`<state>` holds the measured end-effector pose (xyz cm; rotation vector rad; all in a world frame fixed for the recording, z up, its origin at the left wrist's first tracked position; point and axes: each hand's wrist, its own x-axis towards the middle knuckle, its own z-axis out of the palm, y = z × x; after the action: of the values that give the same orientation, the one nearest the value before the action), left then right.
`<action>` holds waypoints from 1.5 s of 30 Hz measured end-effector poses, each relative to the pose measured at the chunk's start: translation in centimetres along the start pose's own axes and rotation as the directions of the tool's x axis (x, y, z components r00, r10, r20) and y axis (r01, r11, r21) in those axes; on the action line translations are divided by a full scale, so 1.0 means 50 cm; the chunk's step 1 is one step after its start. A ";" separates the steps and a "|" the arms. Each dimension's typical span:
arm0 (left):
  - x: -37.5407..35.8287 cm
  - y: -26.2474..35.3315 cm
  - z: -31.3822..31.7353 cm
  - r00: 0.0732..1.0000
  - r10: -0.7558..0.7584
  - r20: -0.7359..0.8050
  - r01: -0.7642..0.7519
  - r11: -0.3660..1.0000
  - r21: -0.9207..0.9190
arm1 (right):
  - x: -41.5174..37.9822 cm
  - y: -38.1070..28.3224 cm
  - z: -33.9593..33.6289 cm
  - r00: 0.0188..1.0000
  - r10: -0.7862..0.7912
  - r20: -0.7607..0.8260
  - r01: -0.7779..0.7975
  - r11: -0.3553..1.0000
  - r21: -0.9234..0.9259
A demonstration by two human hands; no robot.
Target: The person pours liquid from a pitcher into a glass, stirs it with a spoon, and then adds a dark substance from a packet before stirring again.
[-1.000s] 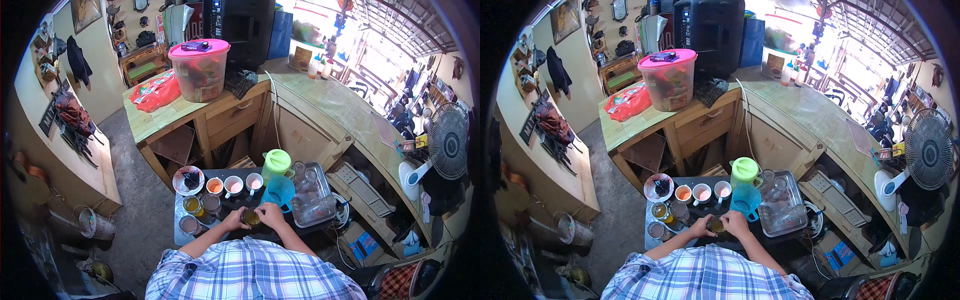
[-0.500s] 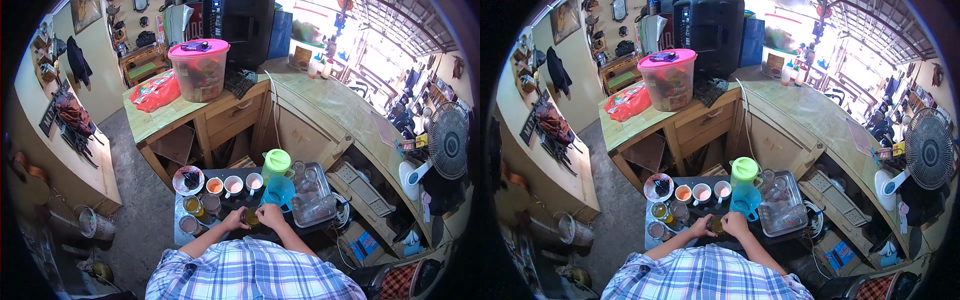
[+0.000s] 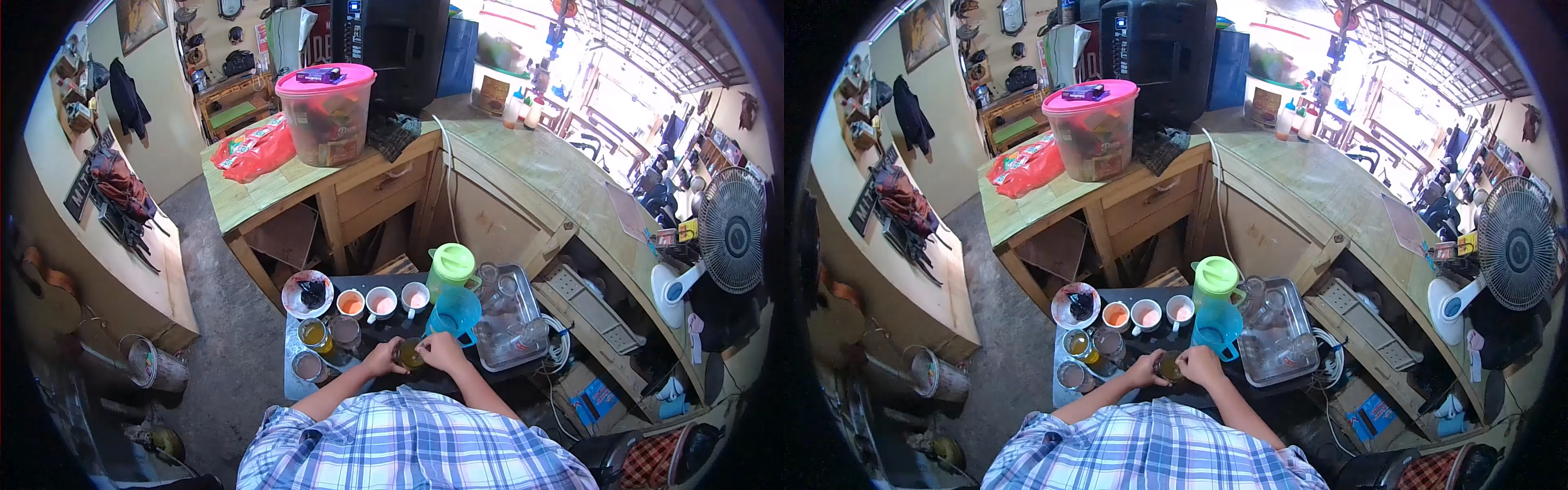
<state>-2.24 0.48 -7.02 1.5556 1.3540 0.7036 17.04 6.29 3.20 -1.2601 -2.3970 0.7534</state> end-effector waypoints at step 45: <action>-0.002 0.010 -0.007 1.000 0.016 -0.007 -0.016 1.000 -0.020 | 0.008 -0.011 0.014 1.000 0.015 -0.003 -0.015 0.997 0.074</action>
<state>-2.36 0.49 -6.42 1.5505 1.3372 0.7310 16.09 6.14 2.97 -1.2500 -2.3373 0.8353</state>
